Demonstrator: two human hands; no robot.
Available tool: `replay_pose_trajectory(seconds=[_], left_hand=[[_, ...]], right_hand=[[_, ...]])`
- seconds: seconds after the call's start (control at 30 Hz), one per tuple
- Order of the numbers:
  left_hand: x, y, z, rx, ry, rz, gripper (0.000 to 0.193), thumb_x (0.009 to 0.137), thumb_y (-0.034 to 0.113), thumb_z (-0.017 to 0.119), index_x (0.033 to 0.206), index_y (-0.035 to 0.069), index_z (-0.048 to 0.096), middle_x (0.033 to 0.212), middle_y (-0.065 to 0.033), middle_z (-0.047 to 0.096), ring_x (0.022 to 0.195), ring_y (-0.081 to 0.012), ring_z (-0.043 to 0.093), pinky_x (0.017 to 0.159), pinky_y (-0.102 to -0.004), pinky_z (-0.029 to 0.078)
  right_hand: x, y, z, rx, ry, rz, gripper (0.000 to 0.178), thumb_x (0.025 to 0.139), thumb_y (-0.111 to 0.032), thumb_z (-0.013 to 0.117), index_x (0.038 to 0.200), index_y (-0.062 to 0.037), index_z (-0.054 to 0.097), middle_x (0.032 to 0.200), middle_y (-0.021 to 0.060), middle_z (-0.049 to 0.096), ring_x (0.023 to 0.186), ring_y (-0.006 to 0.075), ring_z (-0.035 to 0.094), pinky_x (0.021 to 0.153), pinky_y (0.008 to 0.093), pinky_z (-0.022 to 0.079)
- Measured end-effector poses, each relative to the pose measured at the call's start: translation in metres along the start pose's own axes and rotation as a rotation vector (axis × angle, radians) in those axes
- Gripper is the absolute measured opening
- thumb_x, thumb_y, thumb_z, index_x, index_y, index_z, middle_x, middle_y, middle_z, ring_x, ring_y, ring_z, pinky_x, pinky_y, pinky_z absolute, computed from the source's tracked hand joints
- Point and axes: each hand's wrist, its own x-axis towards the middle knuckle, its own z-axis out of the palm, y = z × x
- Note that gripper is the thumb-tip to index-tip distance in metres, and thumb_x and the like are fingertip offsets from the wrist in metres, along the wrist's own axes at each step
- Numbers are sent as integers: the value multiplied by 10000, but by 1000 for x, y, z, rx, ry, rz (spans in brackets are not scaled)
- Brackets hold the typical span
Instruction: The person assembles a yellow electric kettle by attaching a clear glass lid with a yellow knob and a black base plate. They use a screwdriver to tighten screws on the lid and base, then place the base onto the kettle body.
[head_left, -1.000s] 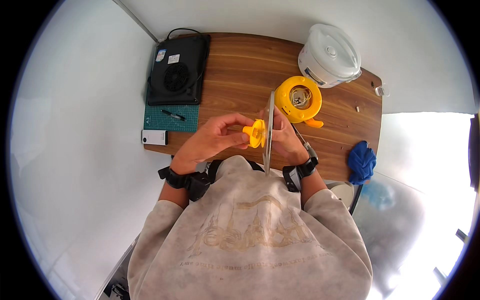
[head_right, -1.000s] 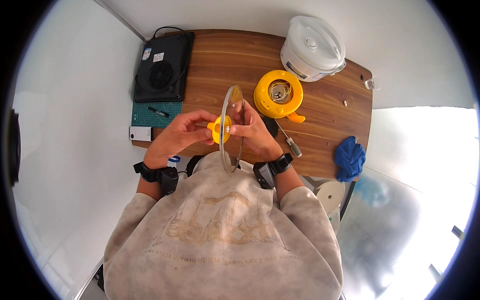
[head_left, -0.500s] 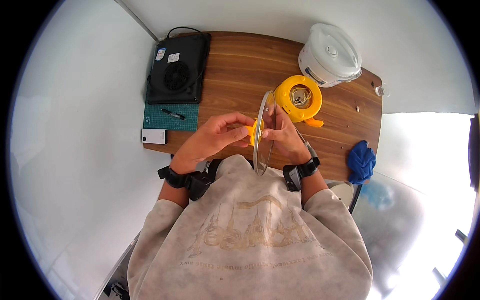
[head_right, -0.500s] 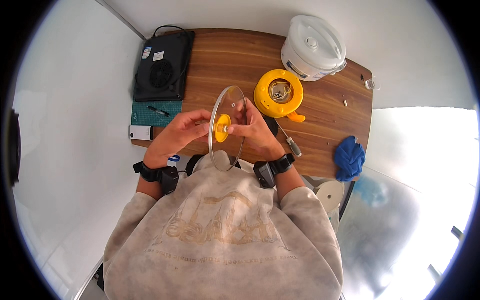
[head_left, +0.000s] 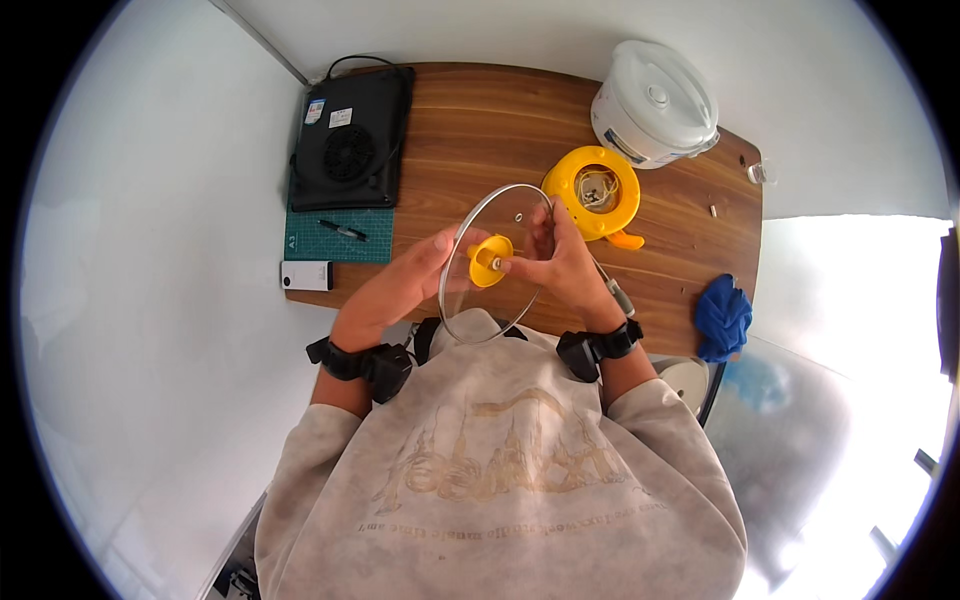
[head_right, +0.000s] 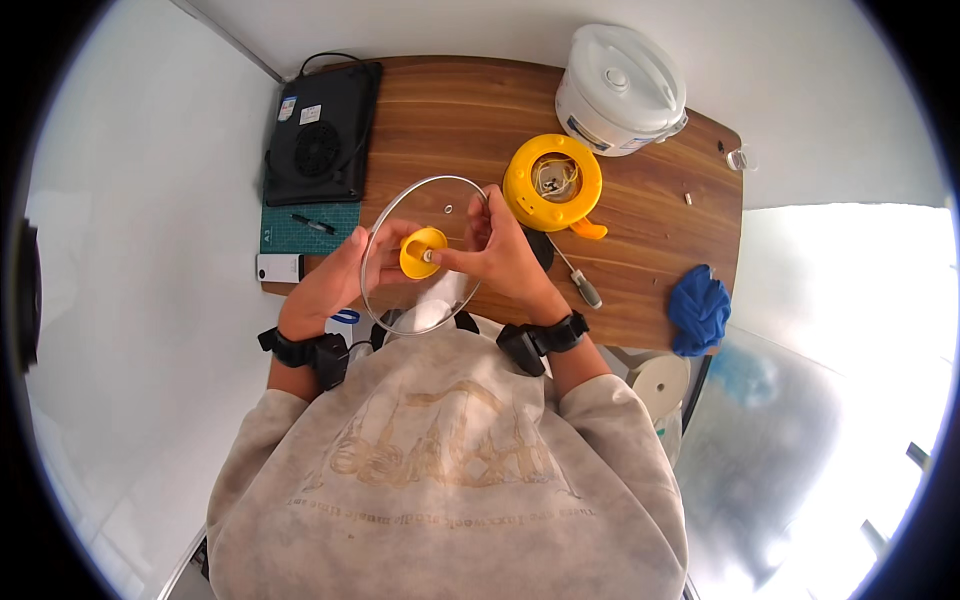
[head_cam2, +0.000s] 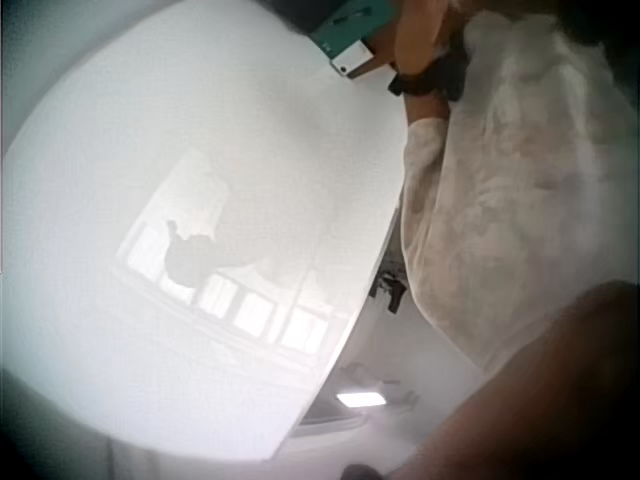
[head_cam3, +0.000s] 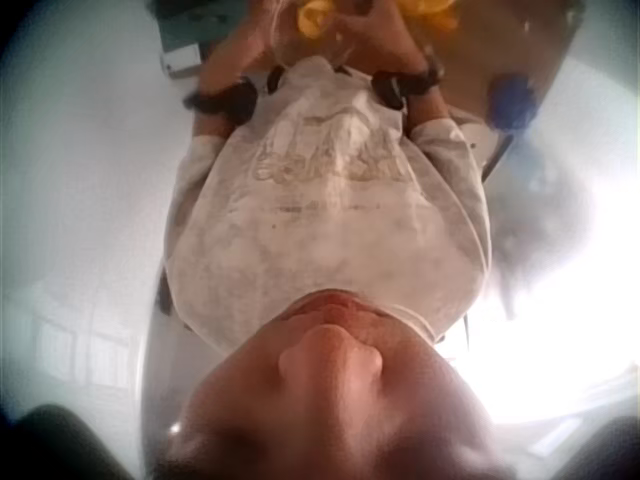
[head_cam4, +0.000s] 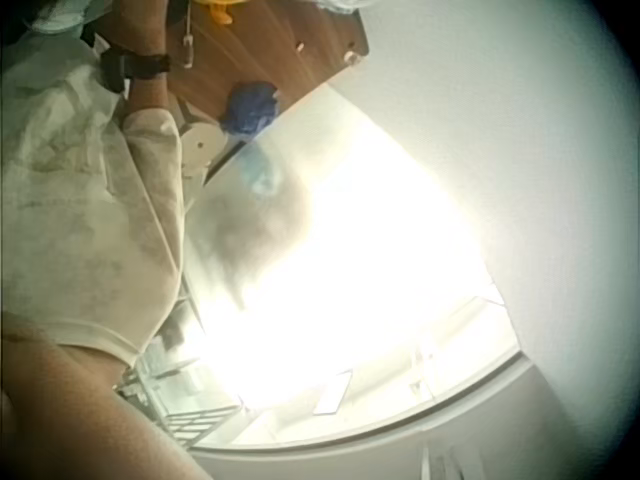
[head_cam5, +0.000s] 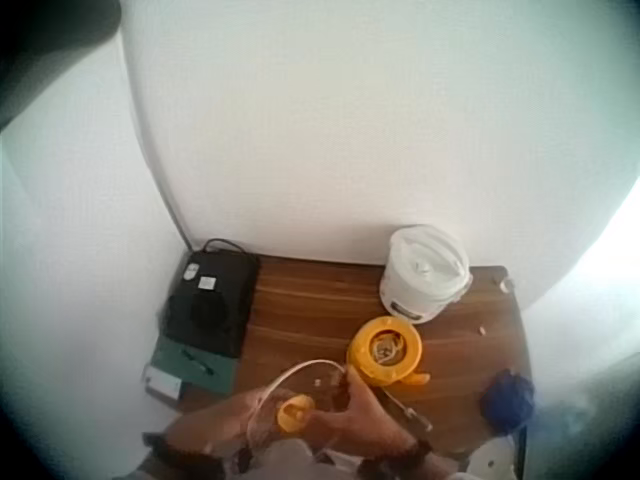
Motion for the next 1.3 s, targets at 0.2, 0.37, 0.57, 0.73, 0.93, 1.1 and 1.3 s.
replay_pose_trajectory(seconds=[0.2,0.37,0.57,0.73,0.93,1.1,1.3], left_hand=[[-3,12,-2,326,-51,-21,793,962,552,546,1453,-44,364,1408,-178,491,1365,-254,475,1170,-371,363],[-2,16,9,235,59,-86,593,955,196,464,1474,-68,354,1424,-178,494,1327,-248,519,1170,-362,376],[5,-4,-1,-42,213,-107,476,960,97,414,1393,-88,486,1406,-194,541,1267,-261,570,1135,-382,433],[8,-19,-12,-123,337,-103,489,973,137,434,1414,-67,493,1288,-150,620,1069,-181,636,919,-297,500],[7,4,6,-175,254,-70,521,962,112,389,1446,-70,455,1373,-170,571,1224,-228,598,1042,-320,486],[9,5,5,-115,190,-74,568,940,98,366,1483,-64,406,1418,-175,530,1271,-244,565,1099,-341,461],[11,0,4,-98,148,-68,611,909,79,364,1504,-60,368,1468,-178,481,1320,-247,525,1143,-358,421]], right_hand=[[-1,-4,1,-160,45,-1,632,703,-228,938,1028,-106,410,834,-16,425,674,41,399,571,184,376],[-4,-4,6,-254,128,-46,658,704,-251,928,1096,-80,428,854,-3,445,681,53,416,579,191,395],[-6,-12,4,-435,186,-61,864,701,-237,913,1374,-30,413,1052,69,540,829,113,539,724,246,497],[-4,-16,9,-670,345,-410,805,668,-243,923,1349,-96,519,1250,145,510,1062,274,562,908,384,498],[-6,-14,15,-898,329,-674,358,705,-178,868,1031,-152,723,1228,104,555,1085,306,562,927,440,468],[-7,-8,11,-943,168,-724,207,731,-143,830,909,-120,727,1050,58,638,959,250,614,862,395,478],[-5,-9,19,-846,188,-729,187,740,-106,808,893,-81,704,868,54,665,782,248,642,768,360,517]])
